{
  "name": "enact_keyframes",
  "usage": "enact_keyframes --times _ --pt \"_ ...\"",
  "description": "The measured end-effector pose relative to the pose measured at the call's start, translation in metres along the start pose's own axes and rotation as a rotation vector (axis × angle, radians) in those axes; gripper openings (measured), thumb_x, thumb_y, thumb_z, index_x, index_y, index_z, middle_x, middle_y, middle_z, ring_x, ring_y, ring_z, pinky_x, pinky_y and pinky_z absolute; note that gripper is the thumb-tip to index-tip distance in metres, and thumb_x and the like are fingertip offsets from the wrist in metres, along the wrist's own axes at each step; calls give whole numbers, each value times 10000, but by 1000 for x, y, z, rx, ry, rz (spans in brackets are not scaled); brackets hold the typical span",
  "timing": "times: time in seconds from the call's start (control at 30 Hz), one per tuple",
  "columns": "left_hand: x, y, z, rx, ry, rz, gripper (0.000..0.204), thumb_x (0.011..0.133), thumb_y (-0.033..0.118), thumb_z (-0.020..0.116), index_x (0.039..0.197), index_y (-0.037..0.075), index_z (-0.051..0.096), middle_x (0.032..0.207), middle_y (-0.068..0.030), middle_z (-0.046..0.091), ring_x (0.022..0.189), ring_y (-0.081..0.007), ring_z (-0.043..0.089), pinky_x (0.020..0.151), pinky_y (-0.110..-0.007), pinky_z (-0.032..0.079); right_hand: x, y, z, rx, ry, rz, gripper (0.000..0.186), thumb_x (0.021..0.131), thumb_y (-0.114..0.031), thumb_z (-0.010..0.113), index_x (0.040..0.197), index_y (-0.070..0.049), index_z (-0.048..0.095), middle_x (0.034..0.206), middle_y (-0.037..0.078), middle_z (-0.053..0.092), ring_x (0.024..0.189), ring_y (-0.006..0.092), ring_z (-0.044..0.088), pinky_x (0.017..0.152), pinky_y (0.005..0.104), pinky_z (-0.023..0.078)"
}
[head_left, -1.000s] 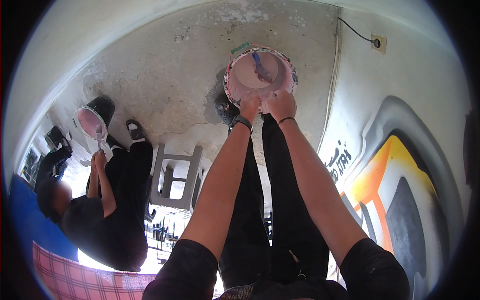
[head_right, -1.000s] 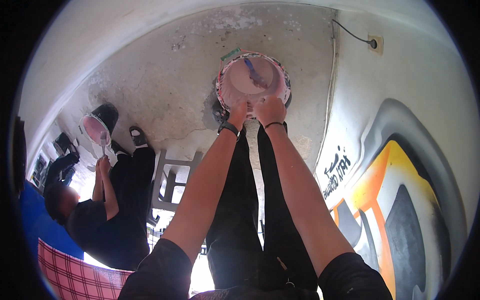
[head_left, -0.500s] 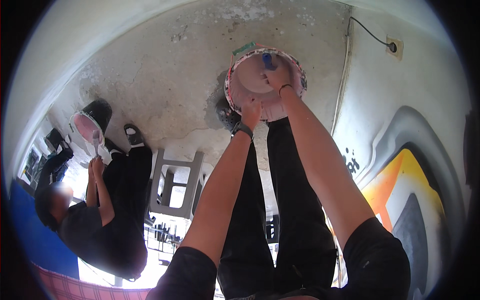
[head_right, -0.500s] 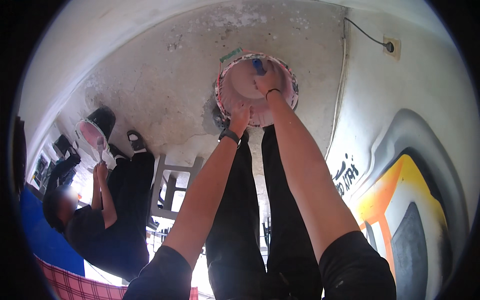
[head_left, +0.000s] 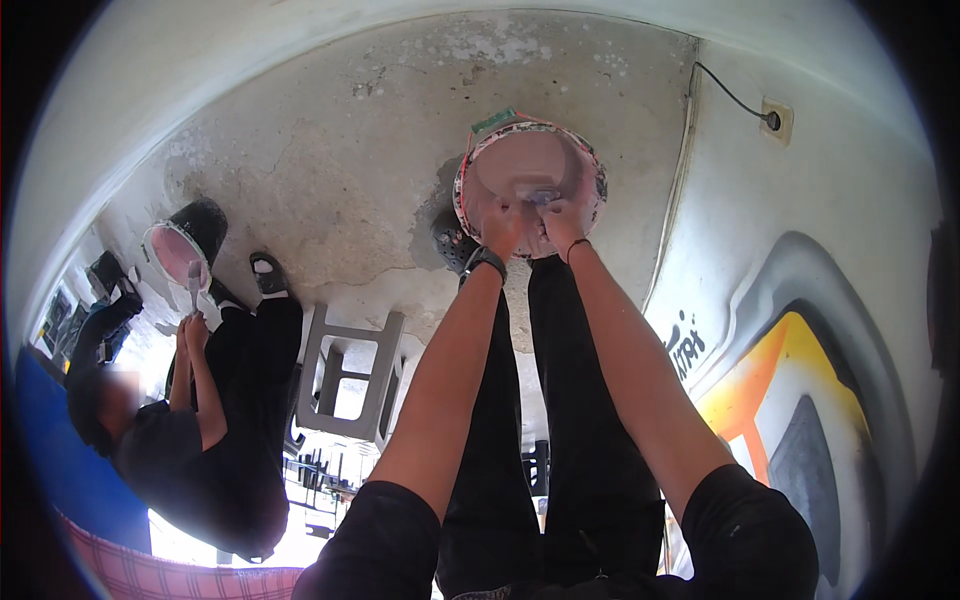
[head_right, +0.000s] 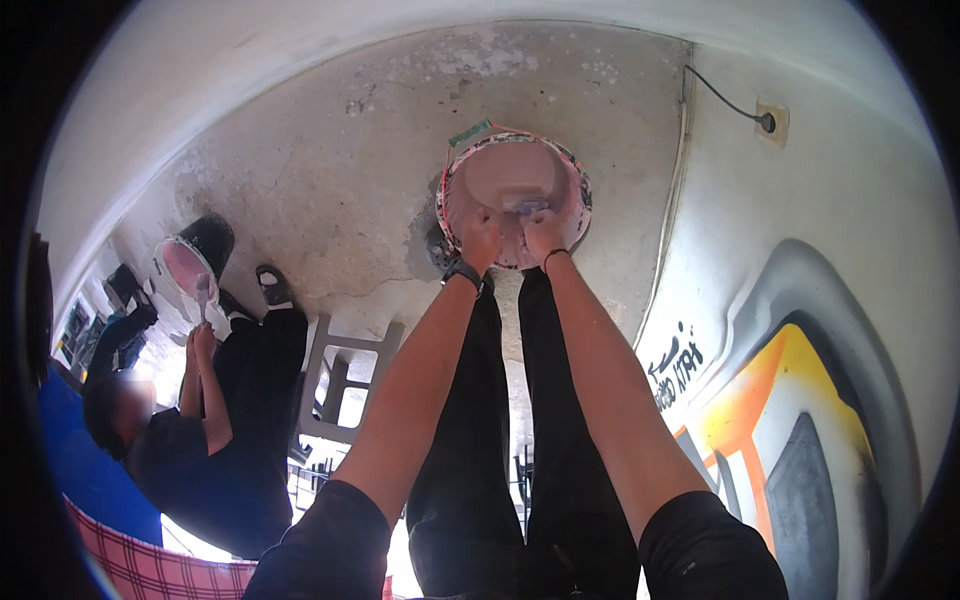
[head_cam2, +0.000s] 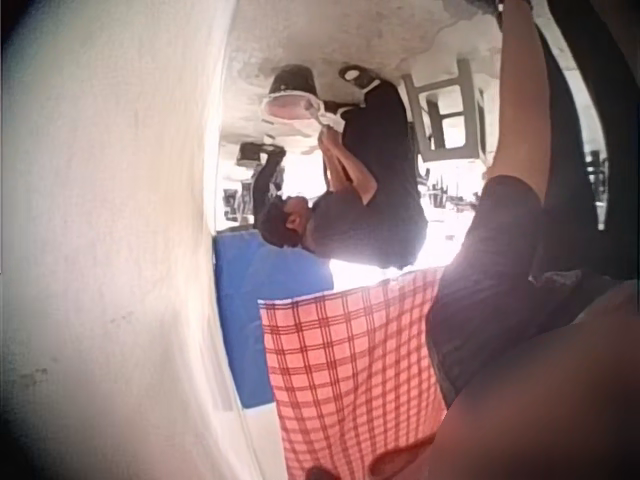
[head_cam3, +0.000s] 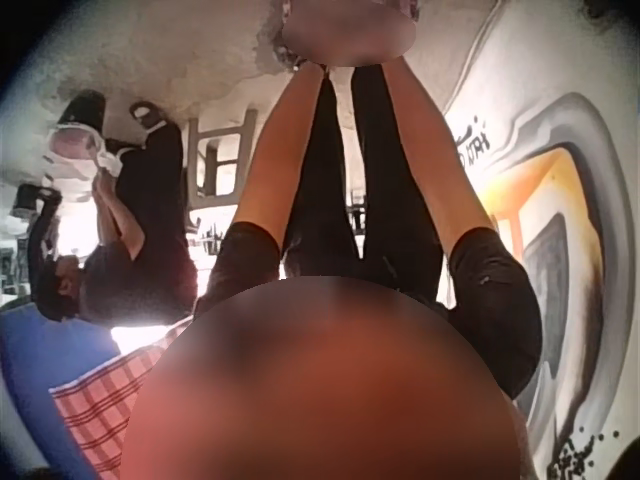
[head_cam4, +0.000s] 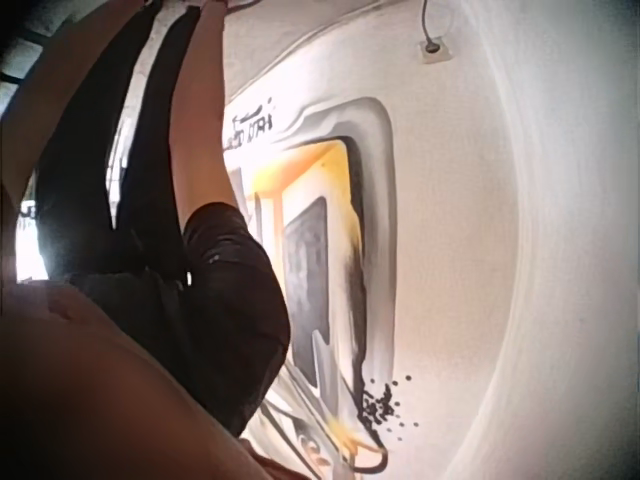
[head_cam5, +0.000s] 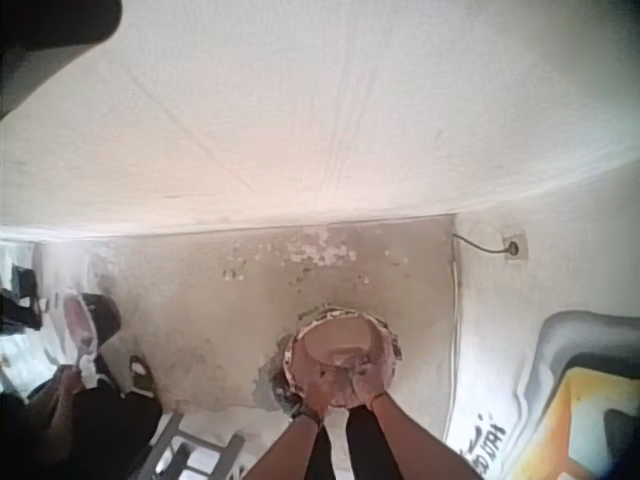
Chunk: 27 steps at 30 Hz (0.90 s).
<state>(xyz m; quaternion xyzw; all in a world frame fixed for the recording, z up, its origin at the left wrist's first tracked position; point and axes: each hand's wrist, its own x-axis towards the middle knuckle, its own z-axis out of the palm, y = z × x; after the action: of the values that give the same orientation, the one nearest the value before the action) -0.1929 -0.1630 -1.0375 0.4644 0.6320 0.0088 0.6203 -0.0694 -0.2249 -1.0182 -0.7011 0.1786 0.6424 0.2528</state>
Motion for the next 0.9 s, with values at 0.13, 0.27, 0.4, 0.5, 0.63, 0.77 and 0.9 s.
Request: enact_keyframes --times 0.13,0.27,0.4,0.5,0.63,0.77,0.9 --pt "-4 6 16 220 67 341 300 870 262 579 900 -31 639 834 -251 658 824 -397 654 723 -451 503 21 13 -33 -27 189 -192 85 899 -126 533 863 -53 559 761 87 575 692 161 601 450 308 459" --pt "-33 6 1 156 -39 162 192 860 164 569 891 -17 625 863 -199 626 827 -359 630 704 -430 495 -13 -3 -19 70 3 160 144 874 -167 554 820 -33 547 746 76 564 604 185 549 442 308 432" --pt "-26 28 9 173 -32 484 108 860 94 562 857 -5 608 843 -138 589 740 -290 603 647 -386 480 9 -10 -51 -1157 419 -728 210 837 -195 575 779 6 595 710 111 585 613 229 586 474 354 472" --pt "-22 27 -15 163 -41 480 175 872 163 568 870 -7 609 799 -164 615 735 -312 624 663 -397 479 -4 -37 -32 12 116 51 262 811 -201 575 765 48 644 716 183 654 660 282 670 557 399 538" --pt "-31 34 -20 31 -110 153 234 886 219 570 878 -14 601 751 -191 636 737 -323 644 679 -408 482 -22 -46 -35 -618 474 -358 282 768 -158 557 790 102 663 725 229 678 660 308 699 616 410 560" --pt "-33 23 -47 75 -68 112 245 885 222 569 854 -20 589 743 -192 637 739 -323 649 676 -409 483 -47 -64 -7 -302 190 -157 275 763 -160 566 800 91 672 767 258 683 747 346 704 654 440 561" --pt "-46 23 -26 107 -73 340 235 889 164 580 815 -58 555 677 -124 594 598 -225 587 583 -381 455 -23 -24 -34 -1130 351 -511 276 788 -182 574 839 72 670 846 272 684 816 390 693 698 470 555"
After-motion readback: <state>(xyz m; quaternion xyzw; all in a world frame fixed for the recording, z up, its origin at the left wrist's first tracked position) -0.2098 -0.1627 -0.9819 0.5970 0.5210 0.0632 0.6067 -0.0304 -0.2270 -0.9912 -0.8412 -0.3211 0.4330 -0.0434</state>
